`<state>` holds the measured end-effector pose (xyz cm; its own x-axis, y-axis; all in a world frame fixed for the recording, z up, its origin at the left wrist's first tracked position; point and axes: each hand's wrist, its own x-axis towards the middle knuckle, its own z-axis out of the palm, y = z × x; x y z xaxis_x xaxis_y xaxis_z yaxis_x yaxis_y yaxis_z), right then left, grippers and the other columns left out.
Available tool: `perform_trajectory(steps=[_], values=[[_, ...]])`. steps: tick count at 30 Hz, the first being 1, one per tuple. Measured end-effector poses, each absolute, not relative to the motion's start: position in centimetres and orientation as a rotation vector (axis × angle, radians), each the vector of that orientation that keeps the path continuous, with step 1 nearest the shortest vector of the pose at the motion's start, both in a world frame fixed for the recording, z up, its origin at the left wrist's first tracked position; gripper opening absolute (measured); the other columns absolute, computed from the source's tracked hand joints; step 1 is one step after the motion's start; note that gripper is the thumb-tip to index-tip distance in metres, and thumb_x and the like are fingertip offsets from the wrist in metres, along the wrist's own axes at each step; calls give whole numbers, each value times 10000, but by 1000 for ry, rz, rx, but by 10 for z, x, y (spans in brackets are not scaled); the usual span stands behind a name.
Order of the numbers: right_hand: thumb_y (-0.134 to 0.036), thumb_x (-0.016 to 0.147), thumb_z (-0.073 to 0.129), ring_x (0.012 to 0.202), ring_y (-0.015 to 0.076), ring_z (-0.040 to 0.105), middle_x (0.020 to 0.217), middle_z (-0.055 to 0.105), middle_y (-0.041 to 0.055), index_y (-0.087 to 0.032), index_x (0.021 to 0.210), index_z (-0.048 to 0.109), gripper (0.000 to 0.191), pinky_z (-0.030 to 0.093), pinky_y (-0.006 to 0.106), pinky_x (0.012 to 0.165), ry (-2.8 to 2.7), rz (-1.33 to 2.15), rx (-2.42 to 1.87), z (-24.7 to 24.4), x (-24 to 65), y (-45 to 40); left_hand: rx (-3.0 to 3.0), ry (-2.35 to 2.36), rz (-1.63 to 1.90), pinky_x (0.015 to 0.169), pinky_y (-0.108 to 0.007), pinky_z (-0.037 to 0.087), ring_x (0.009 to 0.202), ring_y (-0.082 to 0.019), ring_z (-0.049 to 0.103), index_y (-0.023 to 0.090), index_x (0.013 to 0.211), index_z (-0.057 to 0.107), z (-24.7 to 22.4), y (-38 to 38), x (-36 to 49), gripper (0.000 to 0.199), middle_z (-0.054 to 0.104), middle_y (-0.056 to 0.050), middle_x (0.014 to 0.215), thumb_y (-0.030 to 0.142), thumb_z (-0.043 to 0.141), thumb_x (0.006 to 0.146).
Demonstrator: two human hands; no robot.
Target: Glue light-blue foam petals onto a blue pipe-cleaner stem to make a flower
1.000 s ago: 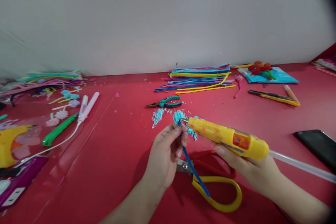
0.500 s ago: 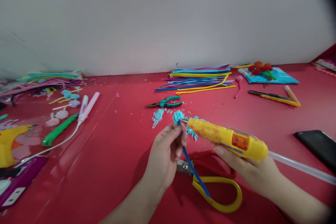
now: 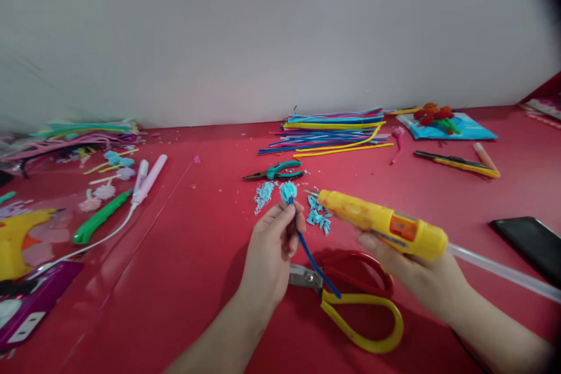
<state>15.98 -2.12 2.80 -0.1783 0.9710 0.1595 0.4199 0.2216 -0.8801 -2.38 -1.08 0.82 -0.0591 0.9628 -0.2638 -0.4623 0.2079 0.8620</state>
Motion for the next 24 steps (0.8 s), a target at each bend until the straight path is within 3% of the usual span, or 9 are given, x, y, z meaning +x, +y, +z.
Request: perform_trajectory(steps=[4, 8, 11, 16, 24], values=[[-342, 713, 586, 628, 160, 583, 702, 612, 7, -201, 814, 573, 173, 472, 249, 563, -1492, 950, -1437, 23, 165, -4, 641, 1083, 1289, 355, -134, 210, 398, -3, 328, 137, 784, 589, 6, -9, -26, 146, 501, 44, 606, 277, 561, 815], [-268, 682, 526, 553, 134, 526, 684, 581, 2, -169, 851, 576, 202, 401, 225, 464, -1620, 1075, -1508, 8, 180, 21, 669, 1116, 1279, 359, -136, 203, 401, -4, 330, 136, 772, 593, 2, -8, -26, 150, 499, 45, 606, 279, 563, 806], [-373, 775, 468, 566, 137, 559, 726, 627, 32, -148, 905, 599, 291, 408, 222, 483, -1766, 779, -1808, -3, 193, 37, 707, 1113, 1283, 368, -140, 211, 404, -7, 331, 142, 789, 596, 3, -9, -25, 132, 503, 45, 608, 270, 565, 797], [-536, 800, 423, 508, 197, 579, 558, 604, 87, -145, 657, 598, 452, 355, 264, 454, -1861, 486, -2080, -10, 207, 49, 724, 1127, 1269, 367, -146, 197, 403, -10, 323, 146, 778, 593, 8, -12, -23, 123, 504, 45, 607, 269, 592, 768], [-496, 834, 431, 562, 285, 626, 549, 621, 152, -157, 592, 608, 452, 358, 309, 502, -2095, 60, -2175, -5, 204, 40, 739, 1043, 1218, 391, -143, 204, 421, -11, 318, 144, 787, 591, 8, -16, -22, 148, 478, 50, 597, 290, 572, 798]])
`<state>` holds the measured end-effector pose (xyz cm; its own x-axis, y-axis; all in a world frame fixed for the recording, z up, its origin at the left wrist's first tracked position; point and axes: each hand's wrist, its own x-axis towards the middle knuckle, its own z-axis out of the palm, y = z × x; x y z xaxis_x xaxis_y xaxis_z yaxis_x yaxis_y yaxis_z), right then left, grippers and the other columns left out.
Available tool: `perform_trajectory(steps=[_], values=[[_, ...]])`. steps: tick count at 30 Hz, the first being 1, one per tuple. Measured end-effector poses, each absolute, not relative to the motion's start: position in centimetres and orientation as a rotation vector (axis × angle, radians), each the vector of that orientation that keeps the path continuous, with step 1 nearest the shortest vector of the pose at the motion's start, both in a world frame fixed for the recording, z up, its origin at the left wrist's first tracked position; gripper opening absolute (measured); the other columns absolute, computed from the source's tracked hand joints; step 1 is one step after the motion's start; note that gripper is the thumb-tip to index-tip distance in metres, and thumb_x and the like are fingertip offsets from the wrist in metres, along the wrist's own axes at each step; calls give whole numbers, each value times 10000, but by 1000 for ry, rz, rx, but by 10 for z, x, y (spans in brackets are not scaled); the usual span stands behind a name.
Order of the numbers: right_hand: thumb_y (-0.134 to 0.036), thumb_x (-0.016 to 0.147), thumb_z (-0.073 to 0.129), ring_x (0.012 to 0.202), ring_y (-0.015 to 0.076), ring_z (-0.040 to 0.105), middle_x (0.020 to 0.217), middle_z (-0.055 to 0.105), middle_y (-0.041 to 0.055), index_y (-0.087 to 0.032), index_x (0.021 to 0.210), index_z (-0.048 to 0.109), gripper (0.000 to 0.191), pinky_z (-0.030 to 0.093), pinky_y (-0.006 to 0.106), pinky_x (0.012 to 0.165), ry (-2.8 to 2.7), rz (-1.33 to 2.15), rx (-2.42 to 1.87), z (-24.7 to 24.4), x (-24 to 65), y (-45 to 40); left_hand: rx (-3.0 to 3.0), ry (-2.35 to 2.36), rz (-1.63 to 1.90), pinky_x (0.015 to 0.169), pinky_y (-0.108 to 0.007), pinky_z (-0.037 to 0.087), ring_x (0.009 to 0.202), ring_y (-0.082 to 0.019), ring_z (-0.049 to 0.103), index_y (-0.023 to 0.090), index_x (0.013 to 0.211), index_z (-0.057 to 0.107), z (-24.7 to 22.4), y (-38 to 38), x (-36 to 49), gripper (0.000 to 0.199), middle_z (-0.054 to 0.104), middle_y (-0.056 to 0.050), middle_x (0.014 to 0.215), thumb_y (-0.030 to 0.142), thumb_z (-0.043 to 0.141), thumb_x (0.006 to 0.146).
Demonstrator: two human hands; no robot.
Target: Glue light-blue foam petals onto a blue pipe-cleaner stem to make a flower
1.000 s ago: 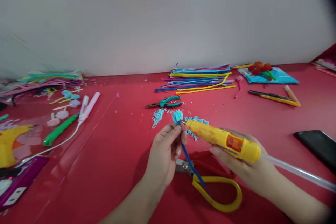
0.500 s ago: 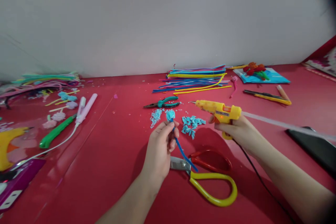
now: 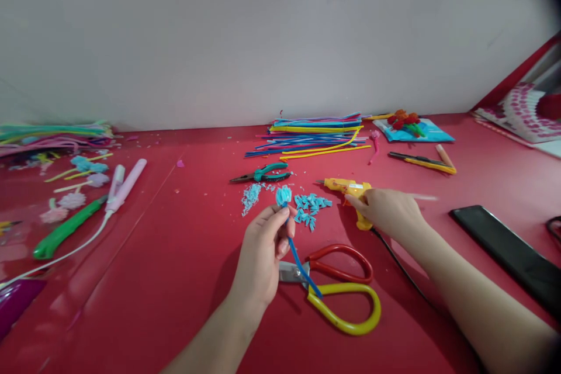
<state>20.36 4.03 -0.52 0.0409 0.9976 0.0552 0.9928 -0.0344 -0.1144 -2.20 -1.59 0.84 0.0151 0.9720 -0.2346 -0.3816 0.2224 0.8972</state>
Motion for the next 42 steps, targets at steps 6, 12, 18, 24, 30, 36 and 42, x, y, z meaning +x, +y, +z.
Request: perform_trajectory(steps=[6, 12, 18, 24, 30, 36, 42], values=[[-252, 880, 423, 895, 208, 594, 976, 657, 95, -201, 955, 620, 217, 397, 289, 750, -2361, -33, -1727, -6, 176, 35, 757, 1039, 1161, 399, -151, 205, 424, -17, 315, 154, 792, 579, 9, -17, -21, 154, 471, 54, 603, 303, 545, 817], [-140, 860, 426, 963, 271, 499, 931, 608, 142, -153, 816, 633, 212, 325, 403, 867, -2406, 60, -1483, -22, 165, 41, 744, 1044, 1146, 402, -155, 213, 420, -18, 314, 147, 782, 584, 11, -18, -18, 149, 477, 52, 588, 292, 557, 803], [-98, 790, 448, 753, 186, 544, 805, 618, 79, -152, 775, 596, 158, 420, 320, 718, -2192, 384, -1405, -18, 164, 35, 755, 1104, 1126, 383, -167, 191, 412, -20, 327, 147, 772, 604, 12, -17, -17, 157, 561, 23, 642, 302, 583, 772], [-180, 796, 451, 661, 121, 579, 744, 635, 8, -159, 847, 582, 143, 464, 243, 609, -1943, 791, -1332, -9, 157, 24, 798, 1145, 1092, 365, -180, 165, 401, -18, 334, 146, 730, 634, 10, -16, -16, 164, 602, 6, 679, 307, 601, 744], [-262, 793, 564, 718, 116, 601, 808, 640, 19, -153, 894, 571, 148, 485, 257, 691, -1594, 1377, -1081, -3, 150, 15, 762, 1120, 1020, 376, -160, 222, 429, -34, 390, 155, 746, 655, 5, -17, -14, 153, 523, 33, 569, 305, 629, 735], [-225, 798, 570, 720, 106, 617, 757, 644, -7, -165, 837, 589, 73, 480, 242, 722, -1471, 1429, -1081, 8, 150, 7, 747, 1059, 985, 358, -153, 183, 398, -8, 343, 147, 772, 640, 6, -17, -13, 166, 575, 10, 667, 301, 580, 779], [-235, 810, 567, 644, 100, 581, 710, 613, -18, -175, 799, 589, 65, 473, 222, 633, -1540, 1312, -1104, 24, 159, 3, 749, 1069, 914, 355, -155, 176, 380, -12, 329, 145, 744, 630, 4, -18, -14, 161, 558, 22, 603, 295, 577, 771]])
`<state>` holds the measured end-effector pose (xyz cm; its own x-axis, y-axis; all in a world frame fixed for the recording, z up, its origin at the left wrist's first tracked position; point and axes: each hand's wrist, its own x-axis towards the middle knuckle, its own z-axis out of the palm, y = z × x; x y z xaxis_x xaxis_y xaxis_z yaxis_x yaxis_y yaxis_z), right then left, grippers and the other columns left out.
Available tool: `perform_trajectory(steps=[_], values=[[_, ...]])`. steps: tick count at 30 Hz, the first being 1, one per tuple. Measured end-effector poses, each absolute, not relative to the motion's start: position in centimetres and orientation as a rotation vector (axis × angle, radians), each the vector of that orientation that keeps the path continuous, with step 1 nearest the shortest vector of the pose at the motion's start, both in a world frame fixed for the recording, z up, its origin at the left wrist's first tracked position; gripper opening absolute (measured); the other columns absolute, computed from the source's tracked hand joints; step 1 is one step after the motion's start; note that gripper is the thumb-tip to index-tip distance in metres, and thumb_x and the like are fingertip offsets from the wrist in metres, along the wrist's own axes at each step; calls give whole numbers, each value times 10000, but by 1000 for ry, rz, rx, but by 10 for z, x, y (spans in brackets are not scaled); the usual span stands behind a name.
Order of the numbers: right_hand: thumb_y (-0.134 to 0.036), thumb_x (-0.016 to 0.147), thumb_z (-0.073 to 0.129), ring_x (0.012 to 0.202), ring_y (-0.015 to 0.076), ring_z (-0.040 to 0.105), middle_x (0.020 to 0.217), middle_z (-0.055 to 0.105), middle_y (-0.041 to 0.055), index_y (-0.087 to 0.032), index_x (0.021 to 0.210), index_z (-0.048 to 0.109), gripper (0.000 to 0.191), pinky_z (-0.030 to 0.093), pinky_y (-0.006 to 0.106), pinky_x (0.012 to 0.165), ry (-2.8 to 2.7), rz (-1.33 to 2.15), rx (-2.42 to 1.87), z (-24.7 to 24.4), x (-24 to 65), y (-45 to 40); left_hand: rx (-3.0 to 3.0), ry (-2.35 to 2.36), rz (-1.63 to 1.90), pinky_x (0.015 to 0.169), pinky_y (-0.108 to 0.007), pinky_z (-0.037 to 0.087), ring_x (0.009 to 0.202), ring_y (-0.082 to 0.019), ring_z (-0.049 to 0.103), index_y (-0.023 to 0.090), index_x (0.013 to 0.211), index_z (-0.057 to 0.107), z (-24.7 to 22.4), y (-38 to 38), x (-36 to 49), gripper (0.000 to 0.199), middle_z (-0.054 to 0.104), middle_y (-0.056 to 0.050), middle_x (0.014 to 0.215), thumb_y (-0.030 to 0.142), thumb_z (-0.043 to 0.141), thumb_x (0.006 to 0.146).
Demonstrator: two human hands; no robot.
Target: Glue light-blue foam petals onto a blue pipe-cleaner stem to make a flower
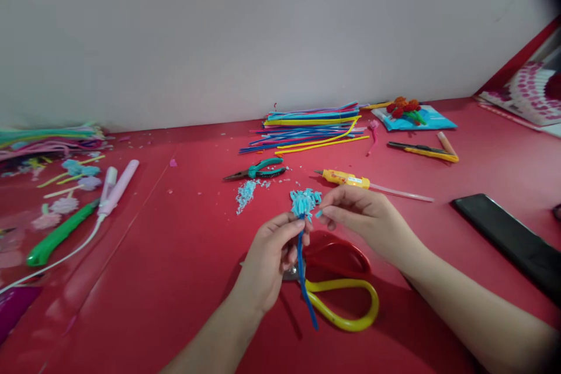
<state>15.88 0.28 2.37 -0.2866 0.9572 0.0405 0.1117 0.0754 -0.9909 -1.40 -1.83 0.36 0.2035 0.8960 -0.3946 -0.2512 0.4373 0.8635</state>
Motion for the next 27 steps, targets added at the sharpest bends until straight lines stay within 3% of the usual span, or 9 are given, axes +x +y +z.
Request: perform_trajectory(steps=[6, 17, 22, 27], values=[[-232, 832, 560, 780, 125, 563, 825, 611, 6, -183, 799, 632, 93, 432, 243, 722, -1746, 1072, -1090, 28, 163, 5, 797, 1127, 826, 354, -159, 150, 362, -11, 303, 142, 702, 645, 2, -19, -11, 148, 542, 28, 547, 254, 567, 759], [-178, 826, 570, 684, 101, 516, 773, 590, -4, -181, 800, 640, 75, 404, 215, 611, -1826, 935, -1125, 28, 160, -1, 753, 1069, 803, 368, -151, 175, 370, -6, 308, 146, 690, 651, 4, -21, -10, 134, 551, 27, 549, 231, 573, 757], [-138, 818, 567, 686, 120, 513, 746, 555, 6, -186, 791, 615, 72, 435, 241, 618, -1881, 705, -1071, 27, 157, -3, 739, 1039, 806, 369, -145, 182, 373, -1, 316, 141, 711, 649, 3, -21, -10, 121, 559, 25, 558, 217, 572, 765], [-124, 792, 596, 687, 131, 502, 797, 556, 33, -163, 906, 577, 122, 442, 275, 628, -1938, 279, -995, 21, 157, -9, 731, 1002, 831, 376, -143, 202, 381, 2, 322, 139, 731, 636, 2, -23, -10, 124, 557, 28, 587, 206, 550, 789]])
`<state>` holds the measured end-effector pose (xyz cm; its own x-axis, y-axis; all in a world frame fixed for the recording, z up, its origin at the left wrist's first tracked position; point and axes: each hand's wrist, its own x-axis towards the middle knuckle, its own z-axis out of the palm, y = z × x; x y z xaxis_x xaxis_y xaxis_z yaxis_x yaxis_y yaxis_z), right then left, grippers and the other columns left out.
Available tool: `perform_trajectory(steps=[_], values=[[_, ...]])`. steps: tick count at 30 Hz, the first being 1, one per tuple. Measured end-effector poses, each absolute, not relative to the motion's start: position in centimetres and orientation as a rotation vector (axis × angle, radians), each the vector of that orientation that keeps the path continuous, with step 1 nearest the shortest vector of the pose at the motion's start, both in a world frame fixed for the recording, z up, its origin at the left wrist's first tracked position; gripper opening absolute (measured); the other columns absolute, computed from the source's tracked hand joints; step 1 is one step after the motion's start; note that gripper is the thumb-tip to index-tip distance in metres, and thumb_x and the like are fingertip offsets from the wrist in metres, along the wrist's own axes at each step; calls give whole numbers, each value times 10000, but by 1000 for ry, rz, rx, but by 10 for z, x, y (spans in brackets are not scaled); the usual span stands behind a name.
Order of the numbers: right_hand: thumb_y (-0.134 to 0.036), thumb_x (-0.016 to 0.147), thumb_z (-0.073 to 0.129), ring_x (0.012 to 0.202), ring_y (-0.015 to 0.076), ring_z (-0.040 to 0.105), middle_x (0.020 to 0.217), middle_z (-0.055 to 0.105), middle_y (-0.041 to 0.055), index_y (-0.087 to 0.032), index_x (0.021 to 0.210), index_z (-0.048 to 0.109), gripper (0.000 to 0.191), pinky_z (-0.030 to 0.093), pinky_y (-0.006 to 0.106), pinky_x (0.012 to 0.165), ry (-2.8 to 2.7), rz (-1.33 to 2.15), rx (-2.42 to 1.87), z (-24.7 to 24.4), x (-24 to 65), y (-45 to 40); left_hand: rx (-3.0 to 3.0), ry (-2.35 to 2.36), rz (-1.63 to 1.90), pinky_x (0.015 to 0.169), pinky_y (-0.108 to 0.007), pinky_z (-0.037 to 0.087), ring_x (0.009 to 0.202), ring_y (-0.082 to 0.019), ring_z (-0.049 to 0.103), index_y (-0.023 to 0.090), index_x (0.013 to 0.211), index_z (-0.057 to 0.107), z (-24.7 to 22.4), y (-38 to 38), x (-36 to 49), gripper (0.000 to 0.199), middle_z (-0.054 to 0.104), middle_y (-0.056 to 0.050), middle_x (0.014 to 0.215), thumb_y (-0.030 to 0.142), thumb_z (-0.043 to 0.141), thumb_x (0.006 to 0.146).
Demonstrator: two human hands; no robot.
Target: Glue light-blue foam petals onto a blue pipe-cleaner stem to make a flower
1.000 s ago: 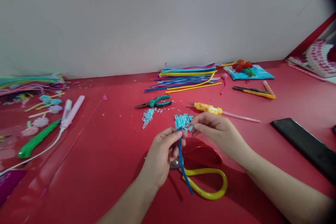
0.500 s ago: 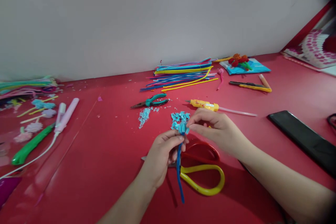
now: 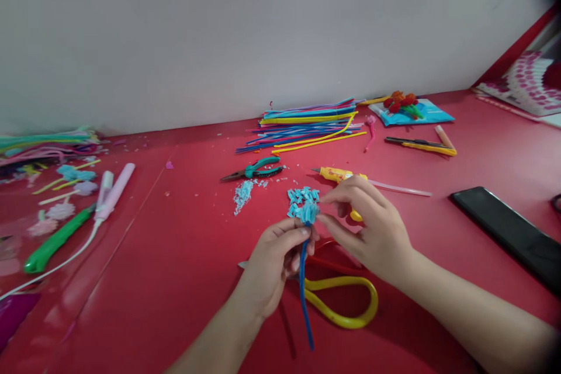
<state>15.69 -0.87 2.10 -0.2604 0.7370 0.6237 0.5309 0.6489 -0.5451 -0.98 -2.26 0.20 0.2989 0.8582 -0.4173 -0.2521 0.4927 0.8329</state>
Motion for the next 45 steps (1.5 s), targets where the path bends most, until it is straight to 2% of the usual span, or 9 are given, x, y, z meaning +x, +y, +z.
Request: perform_trajectory(steps=[4, 8, 20, 37, 45], values=[[-153, 782, 620, 795, 180, 542, 866, 598, 65, -164, 959, 574, 182, 440, 332, 692, -2042, 43, -947, 16, 154, -12, 749, 986, 865, 379, -144, 206, 389, -5, 331, 143, 712, 608, 3, -23, -10, 131, 533, 41, 562, 223, 553, 801], [-168, 784, 622, 783, 182, 543, 869, 614, 74, -149, 975, 580, 196, 438, 336, 686, -2071, -49, -946, 14, 152, -11, 750, 971, 877, 377, -144, 202, 389, -7, 325, 143, 693, 588, 4, -23, -9, 129, 521, 50, 543, 216, 562, 796], [-154, 790, 607, 760, 179, 543, 833, 625, 68, -138, 942, 591, 154, 436, 325, 682, -2066, -53, -959, 15, 151, -13, 750, 977, 880, 401, -145, 225, 400, -10, 327, 148, 703, 589, 5, -24, -8, 123, 514, 55, 544, 235, 576, 789], [-155, 797, 602, 752, 178, 545, 827, 622, 59, -151, 932, 577, 137, 432, 329, 680, -2072, -43, -972, 15, 152, -13, 805, 1022, 872, 391, -157, 191, 402, -12, 328, 145, 686, 580, 5, -24, -9, 142, 535, 45, 577, 245, 581, 788], [-139, 779, 607, 762, 178, 556, 849, 623, 64, -167, 966, 568, 193, 448, 328, 681, -2031, -21, -935, 17, 153, -14, 820, 1063, 898, 399, -161, 196, 412, -14, 334, 150, 717, 614, 6, -24, -10, 124, 544, 38, 587, 263, 602, 765]])
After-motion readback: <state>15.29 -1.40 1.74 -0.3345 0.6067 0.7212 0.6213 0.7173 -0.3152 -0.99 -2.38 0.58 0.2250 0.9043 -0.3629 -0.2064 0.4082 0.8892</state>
